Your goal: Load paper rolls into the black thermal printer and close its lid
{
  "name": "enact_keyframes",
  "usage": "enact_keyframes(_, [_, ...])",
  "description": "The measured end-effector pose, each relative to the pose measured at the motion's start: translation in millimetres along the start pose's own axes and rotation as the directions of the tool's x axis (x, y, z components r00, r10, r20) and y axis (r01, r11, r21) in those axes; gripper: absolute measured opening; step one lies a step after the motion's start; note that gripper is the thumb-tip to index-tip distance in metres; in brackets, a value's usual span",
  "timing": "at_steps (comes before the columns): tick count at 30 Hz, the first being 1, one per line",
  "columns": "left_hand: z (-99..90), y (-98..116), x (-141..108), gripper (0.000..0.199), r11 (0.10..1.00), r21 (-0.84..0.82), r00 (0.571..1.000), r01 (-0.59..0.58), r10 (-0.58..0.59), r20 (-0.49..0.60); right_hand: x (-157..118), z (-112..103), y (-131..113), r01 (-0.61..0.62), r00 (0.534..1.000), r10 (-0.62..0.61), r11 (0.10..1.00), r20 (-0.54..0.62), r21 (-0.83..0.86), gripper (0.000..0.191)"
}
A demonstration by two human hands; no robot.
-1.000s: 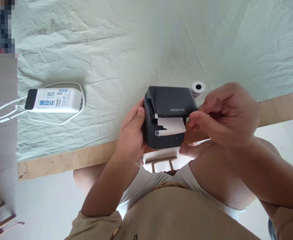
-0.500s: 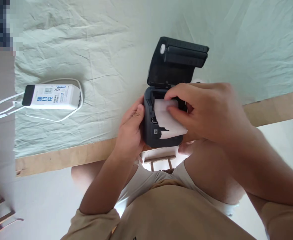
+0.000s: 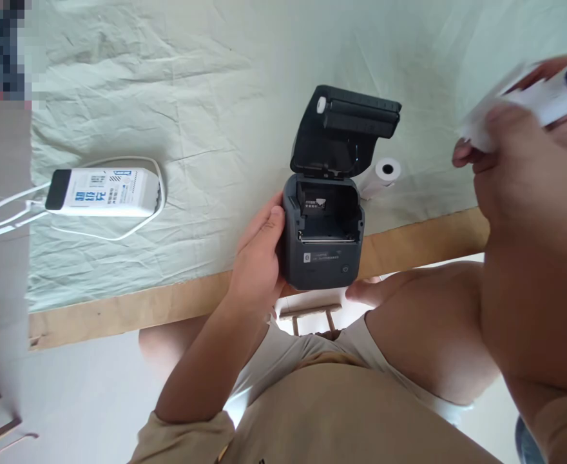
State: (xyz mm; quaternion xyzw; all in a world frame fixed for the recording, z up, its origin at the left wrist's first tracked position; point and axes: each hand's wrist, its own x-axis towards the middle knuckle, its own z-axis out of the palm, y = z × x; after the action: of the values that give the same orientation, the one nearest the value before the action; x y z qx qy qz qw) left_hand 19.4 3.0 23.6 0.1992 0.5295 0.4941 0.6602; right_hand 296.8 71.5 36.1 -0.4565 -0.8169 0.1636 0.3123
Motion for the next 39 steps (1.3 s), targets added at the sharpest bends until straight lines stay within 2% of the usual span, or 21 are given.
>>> enact_keyframes(3, [-0.7, -0.9, 1.9, 0.028, 1.0, 0.011, 1.0, -0.011, 0.011, 0.015, -5.7, 0.6, 25.2, -0.06, 0.996, 0.056, 0.997, -0.073, -0.055, 0.02])
enact_keyframes(6, [1.8, -2.1, 5.4, 0.027, 0.997, -0.025, 0.997, -0.073, 0.073, 0.009, -8.2, 7.6, 46.7, -0.22, 0.96, 0.191, 0.967, -0.203, -0.13, 0.019])
enact_keyframes(9, [4.9, -1.8, 7.0, 0.028, 0.998, -0.036, 0.998, -0.059, 0.059, -0.001, -8.7, 11.0, 56.9, -0.352, 0.918, 0.307, 0.923, -0.25, -0.157, 0.035])
enact_keyframes(10, [5.4, -1.5, 7.0, 0.029, 0.998, -0.038, 0.999, -0.054, 0.054, -0.002, -8.9, 10.8, 55.1, -0.341, 0.924, 0.299, 0.926, -0.237, -0.162, 0.043])
enact_keyframes(12, [5.2, -1.2, 6.5, 0.031, 0.997, -0.035, 0.998, -0.063, 0.064, 0.007, -9.8, 10.3, 42.5, -0.257, 0.948, 0.209, 0.949, -0.241, -0.186, 0.048])
enact_keyframes(15, [3.3, -2.2, 5.7, 0.029, 0.996, -0.008, 0.997, -0.083, 0.083, 0.004, -12.6, 18.1, 11.7, -0.097, 0.944, 0.026, 0.975, -0.328, -0.201, 0.035])
enact_keyframes(16, [2.7, -2.9, 5.6, 0.028, 0.997, 0.006, 0.997, -0.081, 0.081, 0.002, -13.4, 24.2, 2.7, -0.039, 0.947, -0.022, 0.983, -0.322, -0.182, 0.034])
enact_keyframes(18, [1.9, -4.3, 5.6, 0.028, 0.996, 0.031, 0.997, -0.08, 0.08, -0.008, -13.9, 39.6, -8.2, 0.037, 0.977, -0.066, 0.989, -0.204, -0.141, 0.043])
enact_keyframes(21, [1.9, -5.6, 5.4, 0.029, 0.994, 0.047, 0.994, -0.101, 0.102, -0.029, -11.8, 59.8, -8.1, 0.014, 0.997, -0.025, 0.991, -0.076, -0.133, 0.053])
enact_keyframes(25, [3.0, -4.4, 3.9, 0.027, 0.997, 0.044, 0.997, -0.067, 0.069, -0.034, -8.7, 66.2, -1.1, -0.051, 0.999, 0.048, 0.987, -0.024, -0.153, 0.047])
enact_keyframes(28, [2.7, -2.4, 2.3, 0.026, 0.998, 0.033, 0.998, -0.051, 0.052, -0.03, -7.1, 64.5, -0.4, -0.003, 1.0, -0.001, 0.99, -0.026, -0.143, 0.051])
enact_keyframes(32, [-0.1, -0.6, 0.8, 0.031, 0.999, 0.046, 0.997, -0.023, 0.02, 0.071, -5.8, 59.4, -2.6, 0.025, 0.998, -0.033, 0.988, -0.054, -0.152, 0.055])
enact_keyframes(34, [-1.1, 0.1, 0.1, 0.028, 0.998, 0.049, 0.992, -0.045, 0.039, 0.117, -7.5, 53.1, -7.7, -0.015, 0.99, -0.002, 0.993, -0.141, -0.118, 0.053])
enact_keyframes(36, [-0.6, 0.7, -0.9, 0.029, 0.997, 0.056, 0.989, -0.062, 0.053, 0.139, -11.2, 46.5, -17.8, -0.088, 0.962, 0.07, 0.995, -0.263, -0.056, 0.05])
enact_keyframes(37, [0.2, 1.0, -1.5, 0.032, 0.996, 0.06, 0.988, -0.064, 0.055, 0.143, -13.4, 44.3, -24.6, -0.113, 0.953, 0.106, 0.993, -0.283, -0.01, 0.048])
enact_keyframes(39, [2.4, 1.3, -3.1, 0.035, 0.996, 0.063, 0.989, -0.061, 0.052, 0.141, -16.9, 44.3, -40.3, -0.118, 0.976, 0.132, 0.989, -0.172, 0.087, 0.047])
